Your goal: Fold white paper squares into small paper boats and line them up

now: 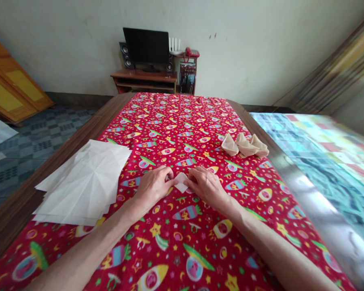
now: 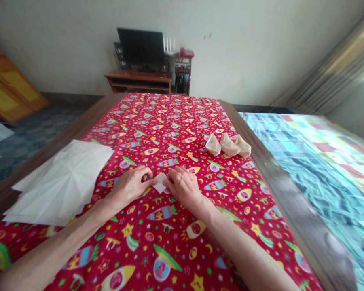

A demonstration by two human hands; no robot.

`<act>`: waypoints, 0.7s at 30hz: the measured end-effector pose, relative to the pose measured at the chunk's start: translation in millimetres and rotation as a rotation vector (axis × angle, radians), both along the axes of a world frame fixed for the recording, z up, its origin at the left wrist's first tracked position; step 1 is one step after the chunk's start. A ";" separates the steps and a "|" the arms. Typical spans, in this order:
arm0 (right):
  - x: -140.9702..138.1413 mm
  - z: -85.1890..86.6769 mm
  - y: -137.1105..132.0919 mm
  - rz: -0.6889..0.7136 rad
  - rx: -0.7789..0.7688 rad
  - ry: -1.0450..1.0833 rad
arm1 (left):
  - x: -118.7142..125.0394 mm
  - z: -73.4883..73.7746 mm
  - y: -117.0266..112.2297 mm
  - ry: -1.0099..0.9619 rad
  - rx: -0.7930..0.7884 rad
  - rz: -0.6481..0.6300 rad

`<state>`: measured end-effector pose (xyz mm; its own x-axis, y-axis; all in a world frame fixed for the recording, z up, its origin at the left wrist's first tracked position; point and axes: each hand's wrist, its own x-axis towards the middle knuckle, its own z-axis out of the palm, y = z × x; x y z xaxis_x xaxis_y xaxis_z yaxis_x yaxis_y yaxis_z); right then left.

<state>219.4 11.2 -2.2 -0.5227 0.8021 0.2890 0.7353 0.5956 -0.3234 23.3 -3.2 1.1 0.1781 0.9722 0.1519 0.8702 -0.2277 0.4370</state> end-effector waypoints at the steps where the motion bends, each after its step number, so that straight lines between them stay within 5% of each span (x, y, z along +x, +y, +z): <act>1: 0.9 0.2 -0.1 0.006 -0.001 0.008 | -1.8 -0.9 -0.1 -0.013 0.001 0.001; 7: 4.7 -8.7 -0.5 0.036 -0.021 0.143 | -14.7 -11.6 2.4 -0.132 0.033 -0.091; 13: 8.1 -15.2 -4.5 0.062 -0.028 0.280 | -7.6 -3.1 3.9 -0.123 0.079 -0.158; 18: 9.0 -11.1 -8.4 0.119 0.013 0.276 | 1.1 3.2 9.5 -0.123 -0.051 -0.175; 21: 8.6 -10.5 -7.8 0.119 -0.090 0.366 | 1.4 5.3 10.9 -0.233 -0.108 -0.196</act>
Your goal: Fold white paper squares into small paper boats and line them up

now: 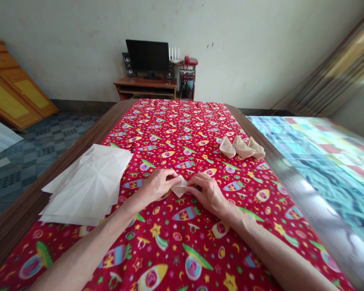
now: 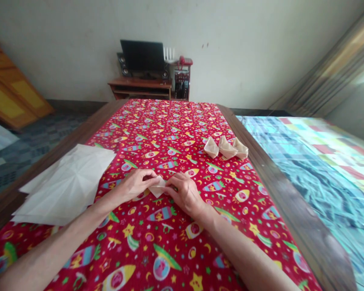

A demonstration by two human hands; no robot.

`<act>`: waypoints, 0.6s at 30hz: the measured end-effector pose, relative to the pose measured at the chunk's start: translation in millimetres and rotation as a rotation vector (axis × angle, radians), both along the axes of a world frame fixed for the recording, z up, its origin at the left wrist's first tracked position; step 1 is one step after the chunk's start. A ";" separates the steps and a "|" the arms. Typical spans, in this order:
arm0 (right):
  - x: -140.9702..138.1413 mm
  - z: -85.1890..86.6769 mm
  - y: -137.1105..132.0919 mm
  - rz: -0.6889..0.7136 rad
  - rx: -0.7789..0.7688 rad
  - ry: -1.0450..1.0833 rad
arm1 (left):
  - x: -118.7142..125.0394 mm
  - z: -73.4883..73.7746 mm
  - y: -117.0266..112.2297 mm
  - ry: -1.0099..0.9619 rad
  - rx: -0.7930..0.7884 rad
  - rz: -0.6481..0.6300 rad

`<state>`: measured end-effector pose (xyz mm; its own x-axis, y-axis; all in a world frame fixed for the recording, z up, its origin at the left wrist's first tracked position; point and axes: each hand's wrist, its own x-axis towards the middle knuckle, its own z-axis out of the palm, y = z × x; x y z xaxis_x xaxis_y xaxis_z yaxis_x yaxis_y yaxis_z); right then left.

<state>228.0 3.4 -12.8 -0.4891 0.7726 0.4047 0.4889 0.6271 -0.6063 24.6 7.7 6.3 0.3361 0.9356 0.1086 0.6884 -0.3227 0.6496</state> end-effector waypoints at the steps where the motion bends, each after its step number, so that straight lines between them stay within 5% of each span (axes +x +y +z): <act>1: -0.6 -0.1 0.7 -0.023 -0.048 0.052 | 0.3 0.6 -0.4 -0.040 -0.004 0.001; 8: -8.6 6.5 2.5 -0.017 -0.297 0.269 | 9.4 5.5 -8.0 -0.168 0.124 0.009; 14: -7.5 17.2 1.4 -0.021 -0.215 0.406 | 10.9 19.3 -15.0 -0.320 0.137 0.042; 18: -1.4 22.0 5.2 -0.137 -0.214 0.449 | 4.8 19.6 -13.9 -0.389 0.092 0.179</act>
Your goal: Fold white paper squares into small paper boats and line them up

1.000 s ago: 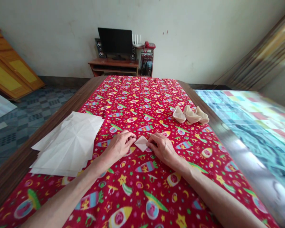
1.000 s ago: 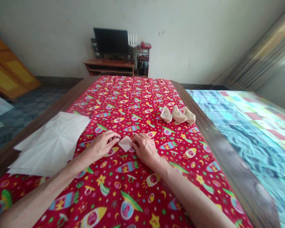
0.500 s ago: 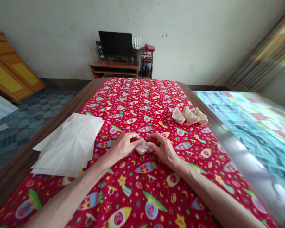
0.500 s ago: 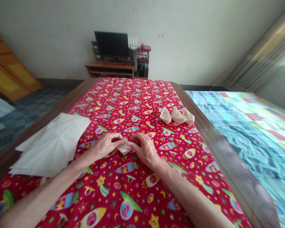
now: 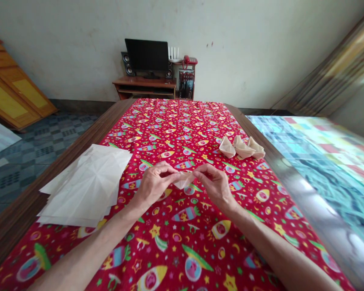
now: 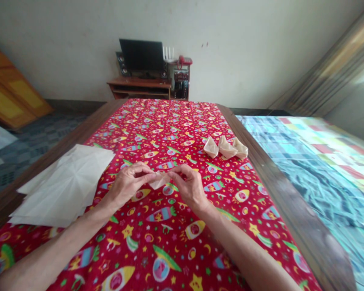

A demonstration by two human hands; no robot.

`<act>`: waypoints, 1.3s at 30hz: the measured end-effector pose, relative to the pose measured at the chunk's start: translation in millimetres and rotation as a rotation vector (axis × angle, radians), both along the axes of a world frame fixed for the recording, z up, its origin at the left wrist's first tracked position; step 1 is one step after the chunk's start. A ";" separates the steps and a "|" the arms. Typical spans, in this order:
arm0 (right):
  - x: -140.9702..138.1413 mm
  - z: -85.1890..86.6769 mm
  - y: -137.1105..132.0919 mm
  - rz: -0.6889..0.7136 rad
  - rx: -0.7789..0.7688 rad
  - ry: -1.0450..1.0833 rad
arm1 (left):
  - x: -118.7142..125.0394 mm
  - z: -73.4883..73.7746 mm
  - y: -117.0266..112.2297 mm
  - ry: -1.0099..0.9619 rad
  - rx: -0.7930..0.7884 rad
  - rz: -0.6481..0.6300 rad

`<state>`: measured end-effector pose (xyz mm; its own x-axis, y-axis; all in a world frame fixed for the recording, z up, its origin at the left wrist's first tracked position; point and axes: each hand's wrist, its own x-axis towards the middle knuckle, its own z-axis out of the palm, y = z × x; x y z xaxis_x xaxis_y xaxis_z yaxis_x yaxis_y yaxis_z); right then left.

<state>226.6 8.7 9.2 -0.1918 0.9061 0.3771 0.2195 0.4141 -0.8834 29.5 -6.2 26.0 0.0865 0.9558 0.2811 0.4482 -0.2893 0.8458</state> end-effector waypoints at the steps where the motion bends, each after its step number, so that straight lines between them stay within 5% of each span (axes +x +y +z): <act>1: 1.7 0.8 1.3 -0.032 0.002 -0.004 | -1.7 -1.0 0.9 -0.020 -0.015 0.038; 9: 6.4 3.9 3.9 -0.072 0.117 -0.123 | -6.1 -3.7 3.4 -0.179 -0.027 0.127; 16: 11.7 -1.9 9.3 -0.147 0.039 -0.146 | -10.5 -13.4 9.8 -0.342 -0.134 0.255; 27: 17.9 -14.1 19.6 -0.182 -0.041 -0.457 | -22.2 -25.2 16.6 0.313 0.118 0.113; 34: 19.1 -21.3 17.7 -0.196 0.189 -0.758 | -11.0 -34.6 8.2 0.734 0.262 0.137; 39: 17.6 -23.4 16.7 -0.218 0.236 -0.786 | -0.7 -24.4 -3.2 0.908 0.408 -0.278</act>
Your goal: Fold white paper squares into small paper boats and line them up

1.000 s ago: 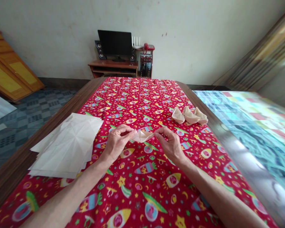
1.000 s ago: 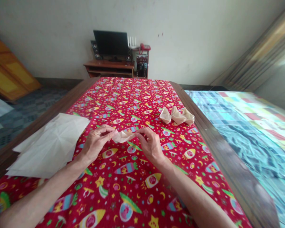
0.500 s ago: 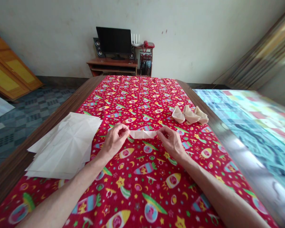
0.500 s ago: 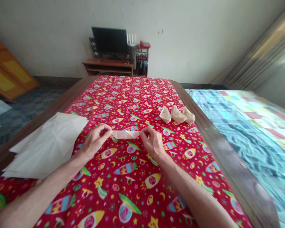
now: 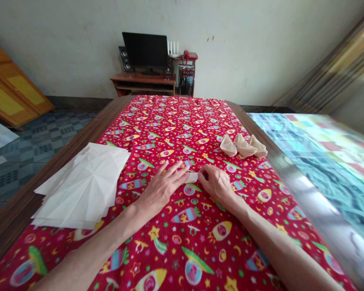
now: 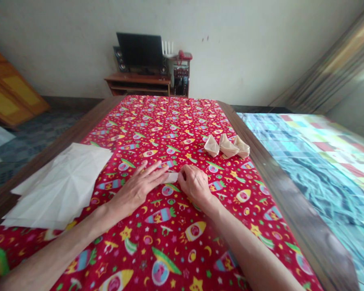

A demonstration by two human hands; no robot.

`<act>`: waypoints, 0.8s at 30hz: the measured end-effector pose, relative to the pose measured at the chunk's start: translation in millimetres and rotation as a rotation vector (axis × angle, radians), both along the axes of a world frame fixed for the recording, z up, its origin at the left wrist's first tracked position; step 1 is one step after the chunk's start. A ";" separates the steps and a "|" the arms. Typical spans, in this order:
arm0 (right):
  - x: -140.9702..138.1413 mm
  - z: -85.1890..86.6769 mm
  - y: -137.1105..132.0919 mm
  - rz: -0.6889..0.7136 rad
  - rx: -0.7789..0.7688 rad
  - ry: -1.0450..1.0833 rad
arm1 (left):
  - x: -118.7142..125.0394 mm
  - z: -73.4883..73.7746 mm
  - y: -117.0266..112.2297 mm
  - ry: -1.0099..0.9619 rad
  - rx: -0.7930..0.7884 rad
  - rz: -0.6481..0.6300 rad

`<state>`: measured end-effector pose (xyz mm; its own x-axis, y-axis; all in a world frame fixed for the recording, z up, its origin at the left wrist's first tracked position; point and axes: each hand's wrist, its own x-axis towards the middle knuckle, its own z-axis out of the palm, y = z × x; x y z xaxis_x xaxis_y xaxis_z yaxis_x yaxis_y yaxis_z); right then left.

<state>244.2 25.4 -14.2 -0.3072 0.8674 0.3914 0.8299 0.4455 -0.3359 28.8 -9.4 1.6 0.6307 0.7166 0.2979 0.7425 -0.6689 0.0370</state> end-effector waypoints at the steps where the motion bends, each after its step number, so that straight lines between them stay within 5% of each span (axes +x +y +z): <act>1: -0.2 -0.6 -0.1 -0.001 0.010 -0.004 | 1.7 0.4 -1.8 0.035 -0.034 -0.056; 10: -2.9 4.8 -6.9 -0.012 0.104 -0.115 | 9.0 -9.0 -12.2 -0.011 -0.141 -0.021; 17: -4.7 1.7 -31.9 0.315 0.153 -0.280 | 10.2 -6.4 -13.8 -0.005 -0.162 -0.009; 24: 3.6 7.0 -39.6 0.379 0.097 -0.347 | 7.4 -4.4 -18.3 0.010 -0.137 0.013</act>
